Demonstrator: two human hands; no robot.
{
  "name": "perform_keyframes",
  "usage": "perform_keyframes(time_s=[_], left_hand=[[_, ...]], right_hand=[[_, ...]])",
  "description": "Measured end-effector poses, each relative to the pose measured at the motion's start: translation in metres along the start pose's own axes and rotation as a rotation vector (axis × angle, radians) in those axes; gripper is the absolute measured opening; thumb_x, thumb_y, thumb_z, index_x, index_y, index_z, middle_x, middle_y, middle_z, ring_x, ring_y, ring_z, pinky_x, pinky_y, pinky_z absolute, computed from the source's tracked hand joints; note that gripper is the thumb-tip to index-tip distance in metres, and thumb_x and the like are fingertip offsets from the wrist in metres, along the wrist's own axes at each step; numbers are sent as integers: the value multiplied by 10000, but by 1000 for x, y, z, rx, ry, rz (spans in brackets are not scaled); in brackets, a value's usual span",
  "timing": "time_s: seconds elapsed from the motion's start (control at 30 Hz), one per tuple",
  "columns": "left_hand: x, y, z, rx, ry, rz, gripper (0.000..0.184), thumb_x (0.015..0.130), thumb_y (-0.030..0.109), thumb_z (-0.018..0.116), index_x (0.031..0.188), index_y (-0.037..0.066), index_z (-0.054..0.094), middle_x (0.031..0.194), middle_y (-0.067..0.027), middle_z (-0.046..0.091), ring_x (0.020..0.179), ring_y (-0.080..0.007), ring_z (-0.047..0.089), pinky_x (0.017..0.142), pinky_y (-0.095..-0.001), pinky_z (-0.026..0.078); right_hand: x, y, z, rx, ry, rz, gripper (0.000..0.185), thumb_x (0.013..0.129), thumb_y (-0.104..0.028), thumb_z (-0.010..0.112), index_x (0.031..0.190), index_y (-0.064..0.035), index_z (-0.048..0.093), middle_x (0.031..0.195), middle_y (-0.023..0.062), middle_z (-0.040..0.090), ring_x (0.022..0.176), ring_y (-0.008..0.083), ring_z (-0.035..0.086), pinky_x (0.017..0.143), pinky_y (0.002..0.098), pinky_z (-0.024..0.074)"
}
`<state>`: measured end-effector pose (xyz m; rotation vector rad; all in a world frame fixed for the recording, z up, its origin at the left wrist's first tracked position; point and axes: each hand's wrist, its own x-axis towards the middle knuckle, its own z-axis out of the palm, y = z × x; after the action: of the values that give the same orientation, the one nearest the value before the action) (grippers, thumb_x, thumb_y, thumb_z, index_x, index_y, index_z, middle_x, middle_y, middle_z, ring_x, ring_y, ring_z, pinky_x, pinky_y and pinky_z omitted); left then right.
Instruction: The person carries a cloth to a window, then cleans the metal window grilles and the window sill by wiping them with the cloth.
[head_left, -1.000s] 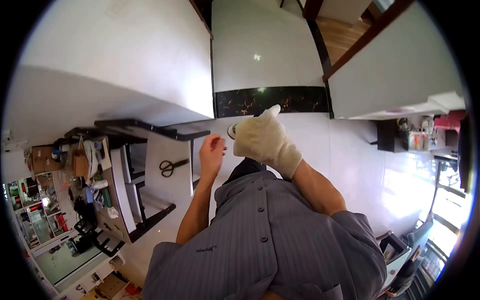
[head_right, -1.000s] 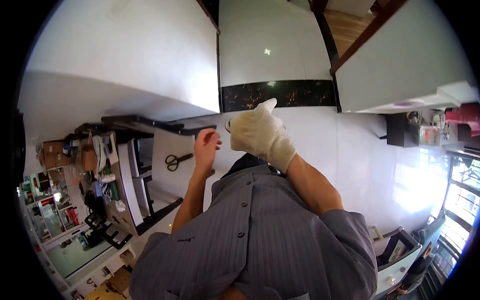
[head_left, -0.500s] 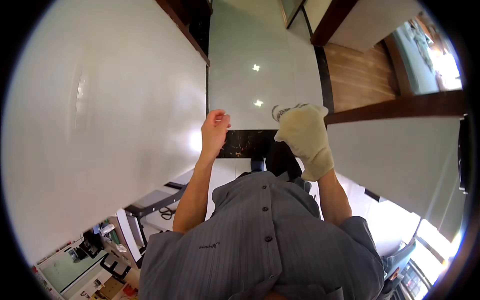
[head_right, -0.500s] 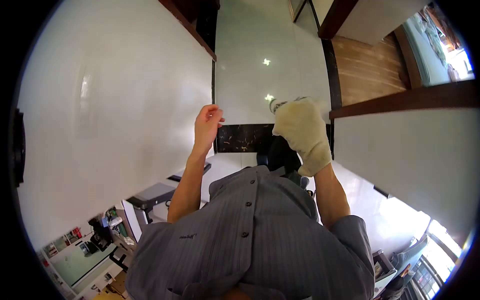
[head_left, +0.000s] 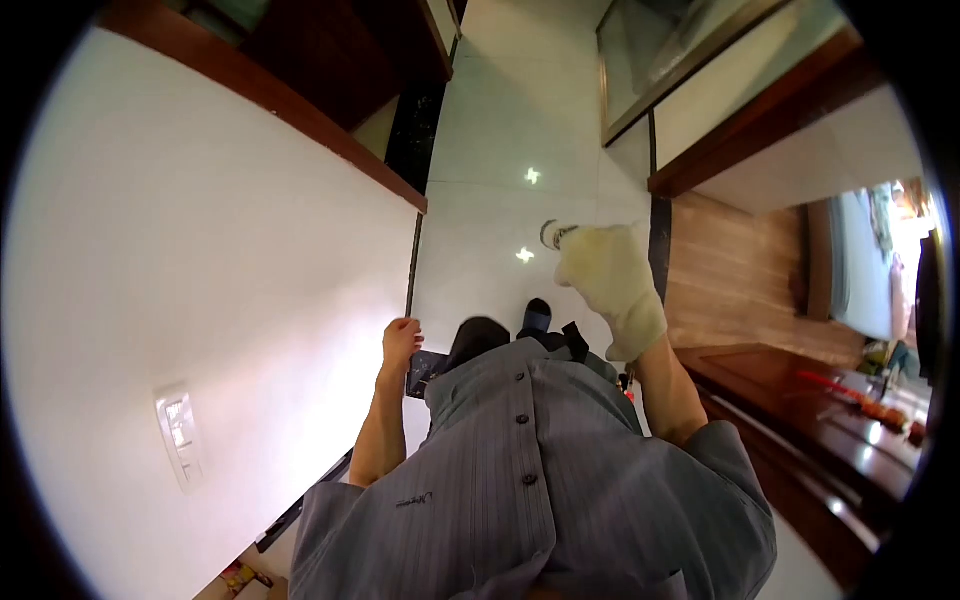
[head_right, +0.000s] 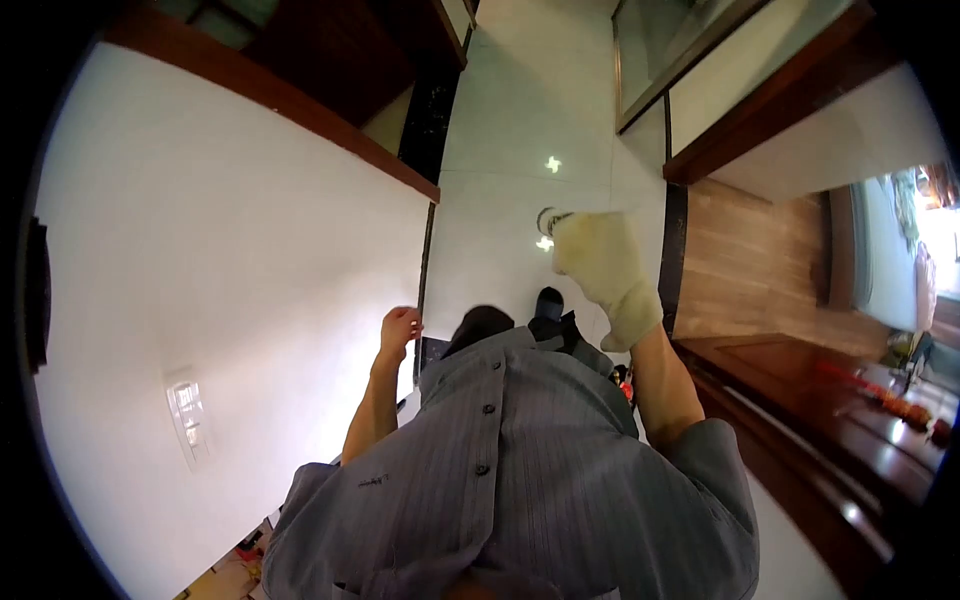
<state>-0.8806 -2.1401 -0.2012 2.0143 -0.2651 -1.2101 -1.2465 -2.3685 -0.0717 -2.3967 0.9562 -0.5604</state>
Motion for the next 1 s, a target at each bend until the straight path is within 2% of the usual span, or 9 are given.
perform_keyframes(time_s=[0.2,0.4,0.47,0.5,0.57,0.6,0.67,0.8,1.0], left_hand=[[65,-40,18,-68,-3,-427,240,935,113,593,718,48,511,575,-54,501,430,-160,464,359,-308,354],[182,37,70,72,69,-616,165,945,172,636,988,15,662,803,-123,652,634,-254,662,475,-375,524],[268,56,78,47,-148,-423,176,945,204,635,994,37,660,807,-119,636,630,-243,633,495,-393,525],[286,117,103,95,-58,-386,175,948,212,620,959,44,664,767,-103,622,591,-233,606,493,-388,520],[356,218,137,161,-256,-136,187,911,208,625,823,46,655,671,-72,608,552,-199,595,502,-368,495],[397,263,157,534,-313,63,176,889,193,611,800,46,648,686,-74,630,565,-188,602,517,-355,488],[395,401,218,328,-101,46,170,885,179,596,897,31,679,759,-70,666,651,-160,628,584,-320,510],[462,563,305,298,-213,289,219,887,210,631,973,18,691,794,-66,676,692,-148,642,608,-312,520],[553,644,385,375,-252,330,246,875,266,647,965,42,693,783,-67,696,699,-160,661,629,-316,518]], right_hand=[[134,83,-21,18,-5,-61,224,914,-274,538,1049,-134,647,1045,36,637,1035,199,598,903,487,447],[260,171,-40,23,12,-21,222,909,-271,541,1046,-134,648,1042,37,638,1032,201,599,896,485,447],[296,196,-57,18,26,17,221,907,-271,542,1045,-135,648,1041,37,638,1030,202,599,894,485,447],[313,208,-67,16,36,35,221,906,-270,542,1045,-135,648,1040,37,638,1030,203,599,893,485,447],[348,233,-85,25,50,69,220,905,-270,543,1044,-135,648,1039,37,638,1028,203,600,891,484,447],[362,243,-92,32,53,84,220,904,-269,544,1043,-135,648,1039,37,638,1028,204,600,890,484,447],[394,265,-106,41,65,116,219,902,-268,545,1042,-135,648,1038,37,638,1027,204,600,888,483,447],[464,323,-121,43,62,142,218,899,-267,547,1040,-136,649,1036,37,638,1024,206,600,884,482,447],[609,433,-138,63,20,57,217,893,-265,550,1037,-137,649,1033,37,638,1020,208,601,878,481,447]])
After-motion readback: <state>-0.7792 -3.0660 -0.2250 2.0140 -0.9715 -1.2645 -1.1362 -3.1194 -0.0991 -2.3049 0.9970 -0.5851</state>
